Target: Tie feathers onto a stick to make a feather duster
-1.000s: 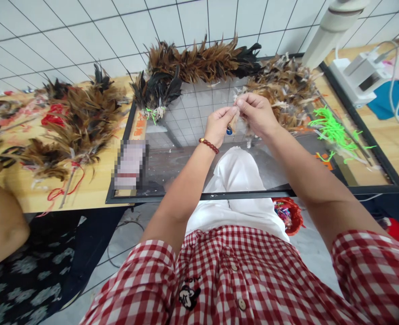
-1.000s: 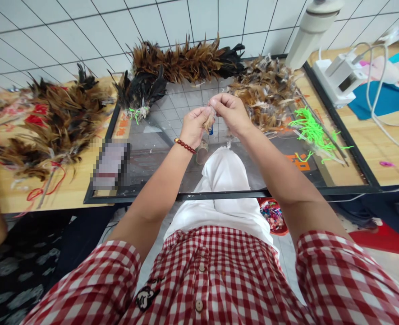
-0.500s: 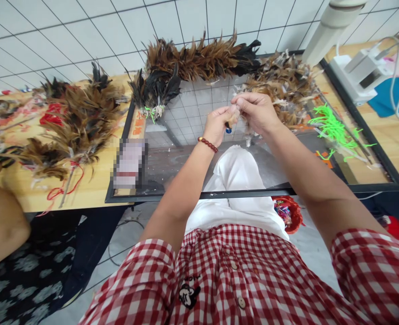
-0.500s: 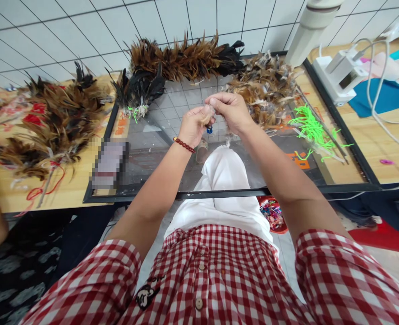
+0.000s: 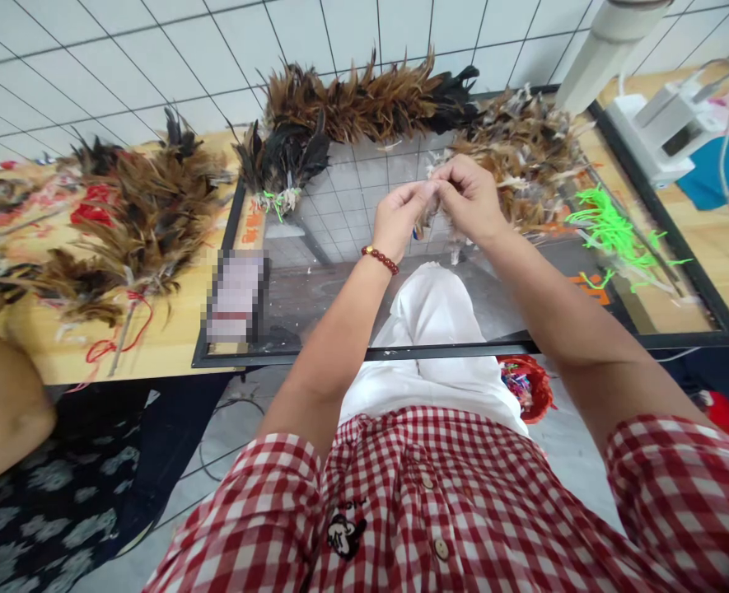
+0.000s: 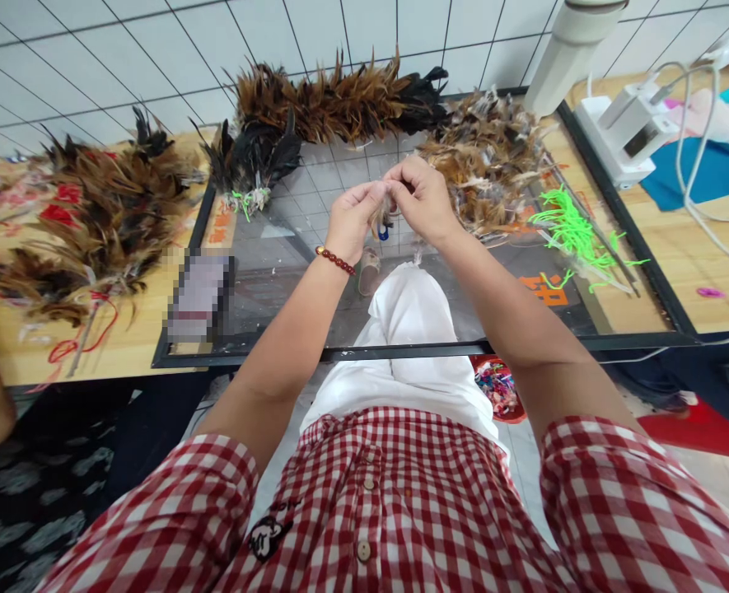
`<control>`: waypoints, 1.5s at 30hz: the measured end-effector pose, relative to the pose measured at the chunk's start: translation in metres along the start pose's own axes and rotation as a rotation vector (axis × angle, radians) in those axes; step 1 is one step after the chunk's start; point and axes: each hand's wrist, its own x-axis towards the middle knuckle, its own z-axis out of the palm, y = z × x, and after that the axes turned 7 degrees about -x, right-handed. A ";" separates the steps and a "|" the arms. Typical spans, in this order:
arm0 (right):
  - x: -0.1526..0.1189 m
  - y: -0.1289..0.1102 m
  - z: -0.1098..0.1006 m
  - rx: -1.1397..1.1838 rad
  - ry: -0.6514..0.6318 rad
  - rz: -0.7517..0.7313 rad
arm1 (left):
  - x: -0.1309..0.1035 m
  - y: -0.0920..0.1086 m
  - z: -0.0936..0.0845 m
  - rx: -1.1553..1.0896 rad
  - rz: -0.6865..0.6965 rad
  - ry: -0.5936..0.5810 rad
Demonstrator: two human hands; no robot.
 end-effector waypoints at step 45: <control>-0.001 0.003 -0.002 0.064 0.052 -0.042 | -0.001 0.004 0.000 0.231 0.072 0.022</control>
